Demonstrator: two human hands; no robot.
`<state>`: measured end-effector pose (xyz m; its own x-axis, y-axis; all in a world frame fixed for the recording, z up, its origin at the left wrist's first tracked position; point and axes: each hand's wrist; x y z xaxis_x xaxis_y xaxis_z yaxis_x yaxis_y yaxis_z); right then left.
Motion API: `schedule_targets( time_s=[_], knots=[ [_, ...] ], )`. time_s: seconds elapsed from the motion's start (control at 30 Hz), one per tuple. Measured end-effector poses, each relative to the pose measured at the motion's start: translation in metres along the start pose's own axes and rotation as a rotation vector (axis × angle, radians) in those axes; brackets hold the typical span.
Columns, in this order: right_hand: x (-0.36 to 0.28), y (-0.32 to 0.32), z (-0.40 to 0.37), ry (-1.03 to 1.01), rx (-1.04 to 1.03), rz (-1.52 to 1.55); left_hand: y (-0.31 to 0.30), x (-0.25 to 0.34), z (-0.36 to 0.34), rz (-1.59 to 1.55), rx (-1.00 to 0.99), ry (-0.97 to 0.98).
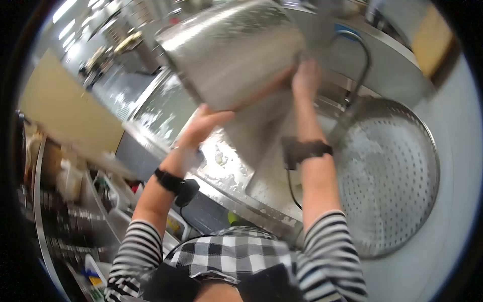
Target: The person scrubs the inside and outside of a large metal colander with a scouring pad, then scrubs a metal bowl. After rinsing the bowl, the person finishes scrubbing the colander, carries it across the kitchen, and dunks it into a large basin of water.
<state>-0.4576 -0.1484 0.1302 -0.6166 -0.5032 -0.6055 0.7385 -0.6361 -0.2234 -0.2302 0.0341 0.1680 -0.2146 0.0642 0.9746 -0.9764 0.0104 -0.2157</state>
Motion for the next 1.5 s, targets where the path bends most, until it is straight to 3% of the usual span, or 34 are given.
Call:
schedule_targets(
  time_s=[0.03, 0.1, 0.2, 0.27, 0.4, 0.5, 0.57, 0.67, 0.73, 0.8, 0.87, 0.93, 1.0, 1.03, 1.13, 1.2, 1.23, 1.33, 1.43, 1.5],
  knots=[
    [-0.016, -0.003, -0.014, 0.070, -0.042, 0.055, 0.007, -0.002, -0.004, 0.040, 0.069, -0.025],
    [-0.059, -0.006, -0.067, -0.140, -0.131, 0.147, 0.002, -0.010, -0.006, 0.047, -0.094, 0.006],
    [-0.129, -0.019, -0.137, -0.354, -0.248, 0.090, 0.004, -0.076, 0.011, 0.192, -0.133, -0.085],
    [-0.117, -0.024, -0.116, -0.354, -0.263, 0.077, 0.033, -0.095, 0.013, 0.331, 0.031, 0.143],
    [-0.058, -0.001, -0.018, -0.197, -0.083, -0.071, 0.037, -0.137, 0.003, 0.513, -0.058, 0.145],
    [-0.083, -0.017, -0.040, -0.333, -0.116, 0.005, 0.043, -0.128, 0.001, 0.517, -0.038, 0.094],
    [-0.120, -0.035, -0.093, -0.400, -0.171, 0.192, 0.046, -0.158, 0.018, 0.599, -0.083, 0.273],
    [-0.158, -0.046, -0.093, -0.445, -0.266, 0.237, 0.052, -0.181, 0.023, 0.513, -0.039, 0.301],
    [-0.142, -0.020, -0.037, -0.546, -0.097, 0.099, 0.054, -0.181, 0.016, 0.615, -0.070, 0.318],
    [-0.113, 0.003, 0.015, -0.415, 0.026, -0.031, 0.056, -0.168, 0.008, 0.709, -0.090, 0.348],
    [-0.089, 0.006, 0.031, -0.412, -0.002, -0.054, 0.052, -0.111, -0.010, 0.297, -0.181, 0.288],
    [-0.094, 0.000, 0.025, -0.391, -0.076, -0.040, 0.036, -0.018, -0.020, 0.048, -0.204, -0.019],
    [-0.116, -0.021, -0.016, -0.417, -0.148, 0.061, 0.000, -0.001, 0.018, -0.028, -0.178, -0.221],
    [-0.127, -0.027, -0.035, -0.457, -0.179, 0.127, 0.004, -0.003, 0.016, -0.031, -0.173, -0.220],
    [-0.160, -0.036, -0.048, -0.557, -0.250, 0.193, 0.036, -0.007, 0.007, -0.065, -0.027, 0.260],
    [-0.155, -0.021, -0.018, -0.679, -0.210, 0.115, 0.044, -0.077, 0.014, 0.307, -0.082, 0.244],
    [-0.146, -0.010, 0.005, -0.602, -0.196, 0.055, 0.052, -0.105, 0.015, 0.494, -0.053, 0.258],
    [-0.120, 0.009, 0.074, -0.464, -0.177, -0.117, 0.063, -0.112, -0.014, 0.601, -0.107, 0.106],
    [-0.118, -0.003, 0.056, -0.482, -0.188, -0.114, 0.058, -0.110, -0.020, 0.331, -0.211, 0.082],
    [-0.129, -0.026, 0.011, -0.545, -0.216, -0.042, 0.059, -0.084, -0.009, 0.192, -0.111, 0.137]
  ],
)
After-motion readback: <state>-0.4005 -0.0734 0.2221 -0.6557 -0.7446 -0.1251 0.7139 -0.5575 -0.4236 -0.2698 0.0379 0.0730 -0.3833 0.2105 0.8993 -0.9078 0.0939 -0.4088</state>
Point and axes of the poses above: each hand's wrist, its own z-axis towards the middle knuckle, its own y-axis out of the palm, x = y × z, and after that the axes turned 7 degrees about -y, right-handed
